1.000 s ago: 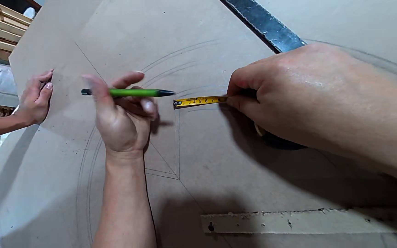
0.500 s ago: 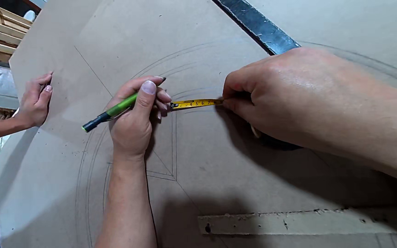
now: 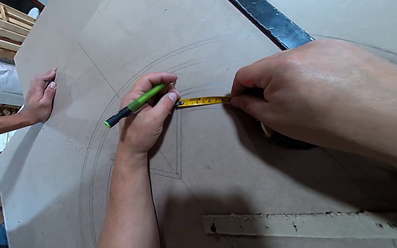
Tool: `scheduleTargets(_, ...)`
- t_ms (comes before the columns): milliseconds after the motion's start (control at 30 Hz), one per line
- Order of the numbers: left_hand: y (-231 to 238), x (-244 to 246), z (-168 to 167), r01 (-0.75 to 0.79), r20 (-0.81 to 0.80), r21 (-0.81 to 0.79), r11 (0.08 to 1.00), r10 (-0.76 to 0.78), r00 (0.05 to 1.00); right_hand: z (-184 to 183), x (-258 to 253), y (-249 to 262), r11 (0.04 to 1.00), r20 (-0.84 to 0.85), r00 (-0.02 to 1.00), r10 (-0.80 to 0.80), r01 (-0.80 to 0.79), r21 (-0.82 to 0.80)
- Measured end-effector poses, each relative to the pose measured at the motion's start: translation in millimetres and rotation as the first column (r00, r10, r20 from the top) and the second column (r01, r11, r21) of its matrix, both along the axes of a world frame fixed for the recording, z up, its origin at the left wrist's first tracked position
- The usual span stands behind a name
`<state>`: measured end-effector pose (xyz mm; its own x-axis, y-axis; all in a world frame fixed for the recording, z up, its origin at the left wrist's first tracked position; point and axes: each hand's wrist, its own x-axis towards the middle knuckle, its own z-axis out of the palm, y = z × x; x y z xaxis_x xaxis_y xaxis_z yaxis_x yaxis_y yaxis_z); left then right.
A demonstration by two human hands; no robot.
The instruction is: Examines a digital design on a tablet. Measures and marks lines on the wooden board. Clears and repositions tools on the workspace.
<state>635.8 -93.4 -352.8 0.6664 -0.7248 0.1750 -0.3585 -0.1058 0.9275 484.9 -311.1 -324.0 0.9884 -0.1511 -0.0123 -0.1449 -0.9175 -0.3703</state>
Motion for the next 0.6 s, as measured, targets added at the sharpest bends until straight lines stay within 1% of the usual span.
scheduleTargets(167, -0.9, -0.2, -0.2, 0.001, -0.005, -0.001, 1.000, -0.001, 1.000, -0.1, -0.5, 0.0, 1.000, 0.009, 1.000, 0.002, -0.003, 0.008)
scheduleTargets(200, -0.3, 0.4, -0.9, -0.002, -0.031, -0.026, 1.000, 0.001, 1.000, -0.4, -0.7, 0.1, 1.000, 0.012, 1.000, 0.004, -0.004, 0.007)
scheduleTargets(300, 3.3, 2.8, -2.8, -0.066, -0.189, -0.223, 0.973, 0.023, 0.982, -0.9, -0.7, 0.7, 1.000, 0.002, 1.000, -0.005, 0.005, 0.008)
scheduleTargets(333, 4.3, 2.2, -1.7, -0.090, -0.234, -0.261, 0.961, 0.027, 0.972, 0.2, -0.5, 0.8, 1.000, -0.017, 1.000, -0.011, 0.012, 0.019)
scheduleTargets(400, 6.7, -3.0, 2.2, -0.089, -0.269, -0.233, 0.968, 0.024, 0.963, 0.9, -0.1, 1.3, 1.000, -0.011, 1.000, -0.013, 0.013, -0.001)
scheduleTargets(467, 8.2, -6.8, 3.3, -0.026, -0.232, -0.201, 0.979, -0.022, 0.972, 1.1, -0.4, 1.1, 1.000, -0.007, 1.000, -0.010, 0.010, 0.005)
scheduleTargets(533, 8.1, -9.3, 2.5, 0.053, -0.152, -0.157, 0.986, -0.077, 0.985, 1.6, -0.2, 1.6, 1.000, -0.015, 1.000, -0.009, 0.009, 0.014)
scheduleTargets(600, 5.0, -14.0, 3.5, 0.070, -0.086, -0.109, 0.992, -0.079, 0.993, 1.8, -0.2, 1.4, 1.000, -0.015, 1.000, -0.007, 0.007, 0.013)
